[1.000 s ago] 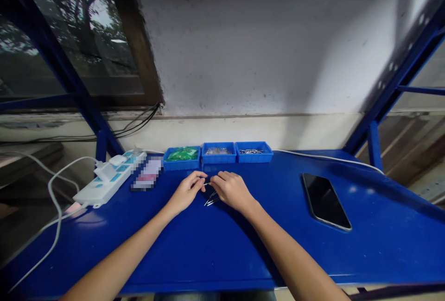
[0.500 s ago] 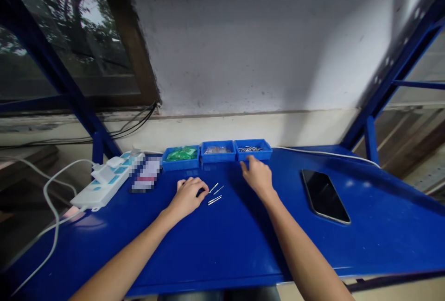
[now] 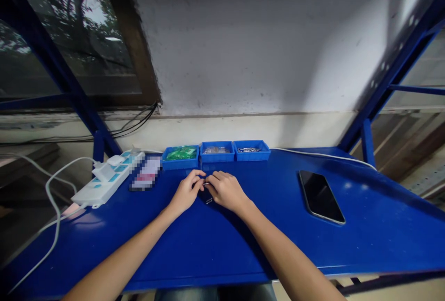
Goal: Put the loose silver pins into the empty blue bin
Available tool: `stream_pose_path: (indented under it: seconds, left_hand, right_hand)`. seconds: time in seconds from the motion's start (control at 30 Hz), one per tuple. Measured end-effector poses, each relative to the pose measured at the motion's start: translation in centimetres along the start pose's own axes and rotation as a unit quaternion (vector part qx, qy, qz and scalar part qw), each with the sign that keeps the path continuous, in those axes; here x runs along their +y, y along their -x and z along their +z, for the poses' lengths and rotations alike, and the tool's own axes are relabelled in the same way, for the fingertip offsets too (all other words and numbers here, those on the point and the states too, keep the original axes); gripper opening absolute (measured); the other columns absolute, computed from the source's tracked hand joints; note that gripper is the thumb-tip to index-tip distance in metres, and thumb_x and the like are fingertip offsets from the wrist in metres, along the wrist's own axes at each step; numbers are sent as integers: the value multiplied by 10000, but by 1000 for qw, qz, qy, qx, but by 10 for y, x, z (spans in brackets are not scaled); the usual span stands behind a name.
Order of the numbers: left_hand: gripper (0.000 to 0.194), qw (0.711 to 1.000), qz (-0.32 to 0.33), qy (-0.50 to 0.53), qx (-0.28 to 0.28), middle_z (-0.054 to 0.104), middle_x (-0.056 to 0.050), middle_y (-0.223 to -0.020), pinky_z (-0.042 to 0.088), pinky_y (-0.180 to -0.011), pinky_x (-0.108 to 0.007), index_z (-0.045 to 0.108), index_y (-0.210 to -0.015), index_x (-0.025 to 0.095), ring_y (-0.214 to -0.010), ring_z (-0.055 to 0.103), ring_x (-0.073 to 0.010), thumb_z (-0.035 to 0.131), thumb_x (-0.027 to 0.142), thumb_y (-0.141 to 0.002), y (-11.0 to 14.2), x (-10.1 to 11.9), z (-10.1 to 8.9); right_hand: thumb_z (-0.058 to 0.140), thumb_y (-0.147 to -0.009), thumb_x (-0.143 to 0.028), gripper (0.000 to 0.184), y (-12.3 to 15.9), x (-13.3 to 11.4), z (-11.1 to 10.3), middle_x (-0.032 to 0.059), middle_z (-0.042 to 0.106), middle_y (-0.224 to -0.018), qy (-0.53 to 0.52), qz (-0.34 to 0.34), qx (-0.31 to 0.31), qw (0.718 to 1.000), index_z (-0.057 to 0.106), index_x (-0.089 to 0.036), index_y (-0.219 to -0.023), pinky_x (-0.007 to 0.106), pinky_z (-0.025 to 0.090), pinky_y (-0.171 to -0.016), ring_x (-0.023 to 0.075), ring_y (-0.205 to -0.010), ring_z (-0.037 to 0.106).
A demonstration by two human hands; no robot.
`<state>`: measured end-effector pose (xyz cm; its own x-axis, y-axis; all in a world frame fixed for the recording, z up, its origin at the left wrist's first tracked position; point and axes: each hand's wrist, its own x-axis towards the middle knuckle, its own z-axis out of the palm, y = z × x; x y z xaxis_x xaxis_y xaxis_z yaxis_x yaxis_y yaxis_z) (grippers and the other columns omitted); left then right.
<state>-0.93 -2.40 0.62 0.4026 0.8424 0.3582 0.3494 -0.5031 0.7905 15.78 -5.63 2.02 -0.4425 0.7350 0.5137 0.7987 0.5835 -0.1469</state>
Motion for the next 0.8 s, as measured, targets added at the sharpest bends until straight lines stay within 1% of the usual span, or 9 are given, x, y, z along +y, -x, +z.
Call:
stream_pose_path:
  seconds: [0.13, 0.27, 0.33, 0.4, 0.47, 0.53, 0.67, 0.73, 0.8]
  left_hand:
    - [250, 999, -3, -41, 10, 595, 15, -660, 444, -679, -248, 530, -1029, 194, -656, 593, -133, 327, 287, -916, -1, -2, -4]
    - [284, 985, 55, -161, -37, 598, -43, -1076, 392, -899, -335, 578, -1066, 240, -1018, 528, -183, 377, 175, -876, -3, -13, -18]
    - [290, 968, 57, -223, -99, 560, -25, -1170, 357, -927, -395, 602, -1038, 280, -1108, 460, -218, 439, 150, -837, -2, -17, -24]
    - [232, 954, 40, -263, -136, 578, -13, -1131, 353, -897, -427, 617, -981, 296, -1085, 459, -232, 478, 184, -833, -2, -19, -28]
    - [151, 949, 26, -282, -141, 601, -8, -1041, 353, -864, -426, 620, -904, 280, -1011, 485, -224, 491, 230, -845, -3, -17, -29]
    - [121, 946, 21, -293, -135, 601, -8, -974, 352, -839, -406, 610, -843, 257, -958, 493, -214, 490, 255, -853, -3, -14, -29]
    - [154, 941, 25, -306, -140, 589, -20, -911, 344, -815, -368, 591, -818, 233, -928, 489, -205, 447, 233, -872, -4, -14, -27]
    - [186, 941, 26, -309, -138, 585, -28, -895, 344, -814, -358, 579, -807, 220, -917, 487, -200, 410, 220, -885, -3, -16, -25]
    - [199, 948, 14, -295, -116, 579, -31, -907, 349, -819, -354, 561, -811, 212, -912, 487, -196, 381, 226, -894, -3, -18, -21]
  right_hand:
    - [422, -899, -278, 207, -2, -1, -7, 20, 547, -691, 26, -46, 70, 996, 563, -209, -765, 256, 345, -588, 133, -639, 496]
    - [379, -900, -227, 224, 0, 10, -25, 14, 506, -639, 23, -17, 181, 983, 512, -186, -724, 254, 361, -590, 126, -604, 473]
    - [324, -907, -217, 233, 2, 21, -38, 14, 493, -636, 25, 26, 288, 957, 482, -182, -740, 258, 371, -596, 127, -596, 473]
    - [293, -914, -239, 240, 2, 35, -51, 8, 490, -626, 30, 81, 414, 906, 452, -189, -742, 254, 379, -592, 126, -581, 480]
    - [286, -917, -288, 259, -2, 49, -60, 10, 507, -625, 53, 157, 470, 867, 449, -193, -741, 254, 386, -602, 131, -584, 501]
    - [303, -912, -350, 281, -7, 62, -64, 24, 544, -643, 90, 261, 407, 871, 492, -183, -786, 263, 384, -614, 148, -610, 531]
    - [406, -864, -440, 349, -7, 73, -49, 69, 624, -742, 121, 417, 115, 893, 544, -156, -1014, 278, 374, -613, 199, -687, 591]
    - [404, -868, -436, 359, -2, 66, -34, 82, 640, -801, 99, 405, 29, 908, 549, -163, -1050, 276, 378, -622, 203, -728, 603]
    - [389, -882, -421, 338, 1, 52, -19, 69, 641, -833, 49, 337, -3, 940, 557, -183, -1054, 262, 388, -643, 180, -748, 599]
